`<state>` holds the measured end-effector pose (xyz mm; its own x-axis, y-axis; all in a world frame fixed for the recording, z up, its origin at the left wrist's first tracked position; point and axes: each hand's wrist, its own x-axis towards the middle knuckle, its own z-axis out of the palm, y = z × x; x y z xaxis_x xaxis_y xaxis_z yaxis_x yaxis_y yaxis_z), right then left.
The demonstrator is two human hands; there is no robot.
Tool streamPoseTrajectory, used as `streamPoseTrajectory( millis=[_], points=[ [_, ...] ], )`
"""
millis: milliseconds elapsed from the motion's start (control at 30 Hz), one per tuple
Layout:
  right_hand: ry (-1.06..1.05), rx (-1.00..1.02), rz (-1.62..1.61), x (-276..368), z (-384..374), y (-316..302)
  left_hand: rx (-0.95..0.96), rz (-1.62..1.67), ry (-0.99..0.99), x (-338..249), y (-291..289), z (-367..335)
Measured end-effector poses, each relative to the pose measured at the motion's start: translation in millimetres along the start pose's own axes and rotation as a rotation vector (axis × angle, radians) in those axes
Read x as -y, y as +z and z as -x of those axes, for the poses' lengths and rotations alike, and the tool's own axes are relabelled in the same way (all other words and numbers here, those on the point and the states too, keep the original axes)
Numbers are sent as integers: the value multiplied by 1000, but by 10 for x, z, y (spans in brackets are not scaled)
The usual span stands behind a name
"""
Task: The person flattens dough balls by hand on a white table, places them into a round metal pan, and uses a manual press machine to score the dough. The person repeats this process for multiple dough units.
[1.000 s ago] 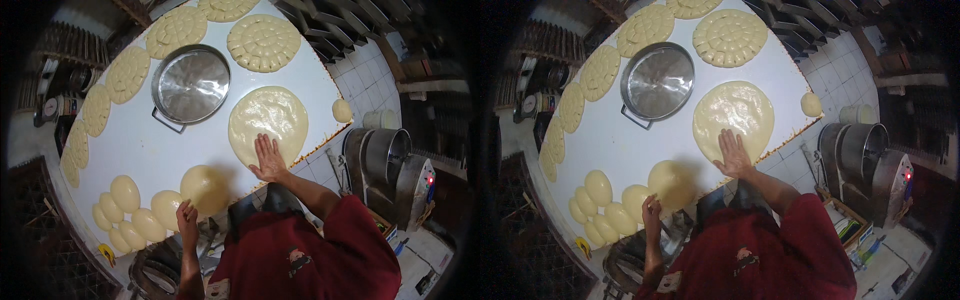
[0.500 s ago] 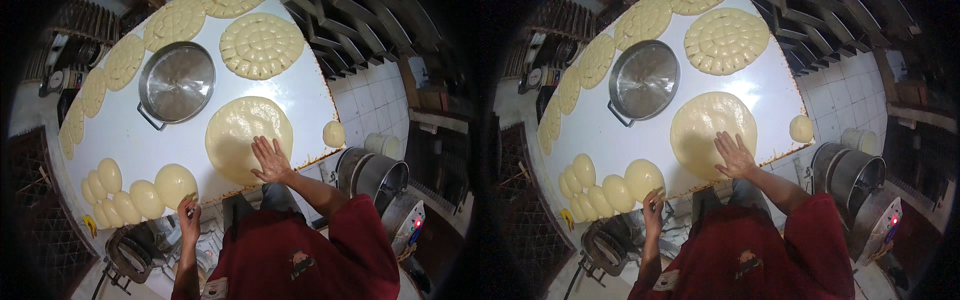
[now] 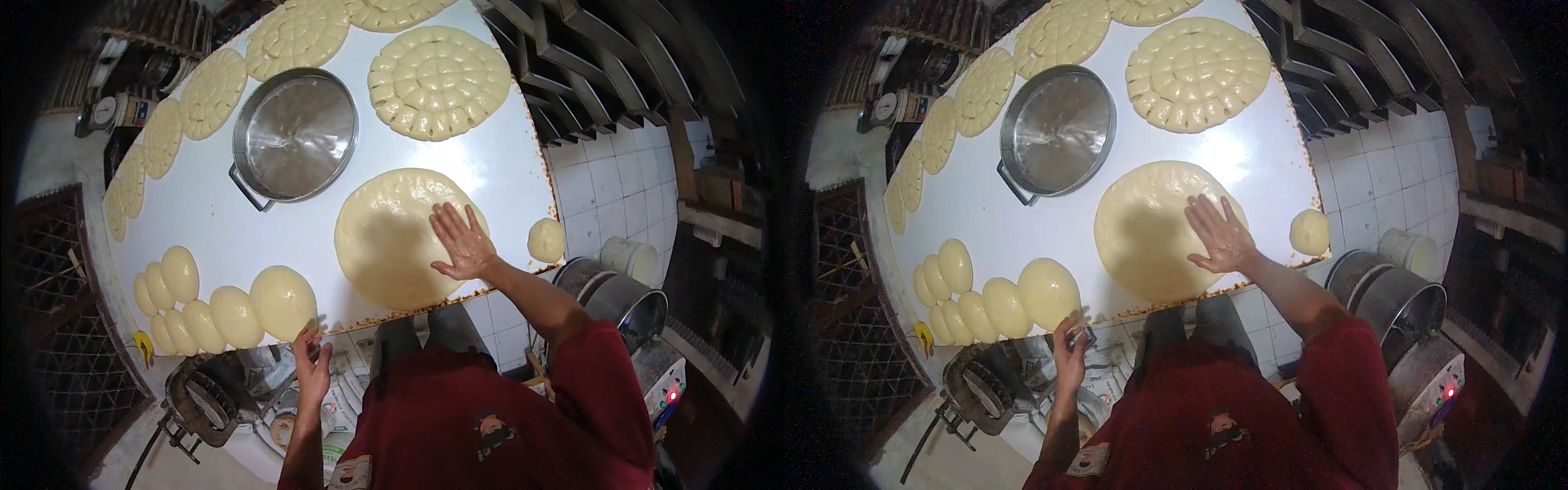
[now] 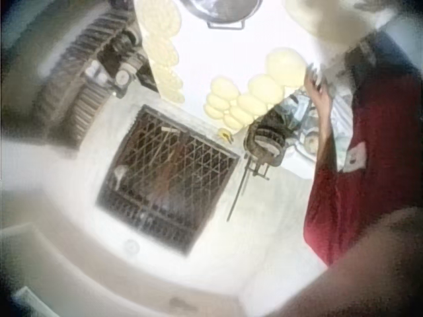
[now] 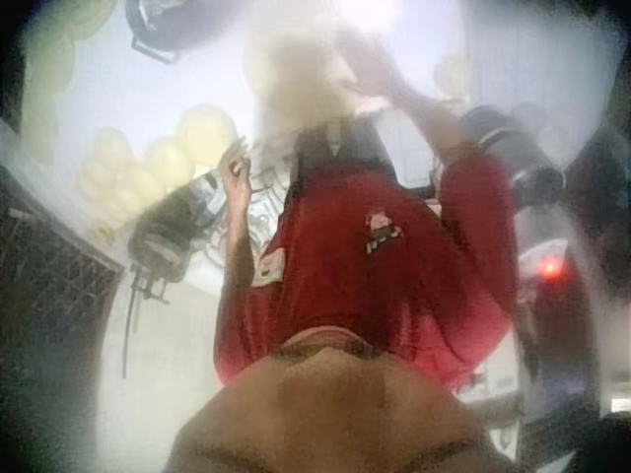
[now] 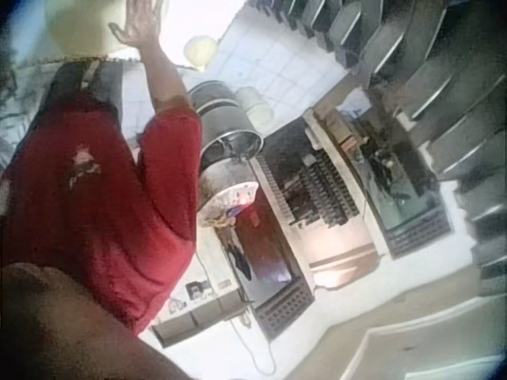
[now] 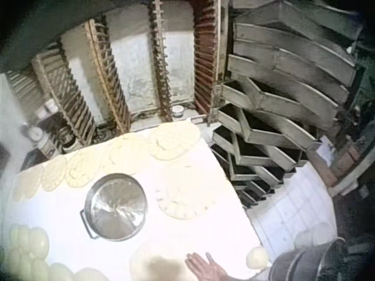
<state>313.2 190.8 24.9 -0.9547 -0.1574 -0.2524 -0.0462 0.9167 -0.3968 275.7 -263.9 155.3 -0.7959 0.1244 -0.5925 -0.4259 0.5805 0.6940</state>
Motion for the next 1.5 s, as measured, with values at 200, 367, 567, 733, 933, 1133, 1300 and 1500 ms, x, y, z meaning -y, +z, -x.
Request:
streamPoseTrajectory(
  millis=[200,367,567,733,933,1133,1300,1500],
  points=[
    [112,-248,-17,-64,-242,-47,7,-24,46,139,-14,51],
    [218,-183,71,-171,-660,-154,42,-66,-3,112,-201,-39],
    [153,-187,148,-184,-1408,-401,62,-37,49,141,-552,-335],
    [242,-138,90,380,-1681,-285,2,-87,72,389,-1022,-459],
    [349,-206,60,837,-2036,-113,82,-73,71,243,-1525,-681],
    [499,-169,56,1107,-2375,-133,182,-175,78,-152,-2055,-934],
    [572,-223,14,1739,-2356,11,178,-39,70,105,-2399,-1008],
    [544,-168,-52,2394,-1922,342,327,-118,212,115,-2290,-1165]
  ],
)
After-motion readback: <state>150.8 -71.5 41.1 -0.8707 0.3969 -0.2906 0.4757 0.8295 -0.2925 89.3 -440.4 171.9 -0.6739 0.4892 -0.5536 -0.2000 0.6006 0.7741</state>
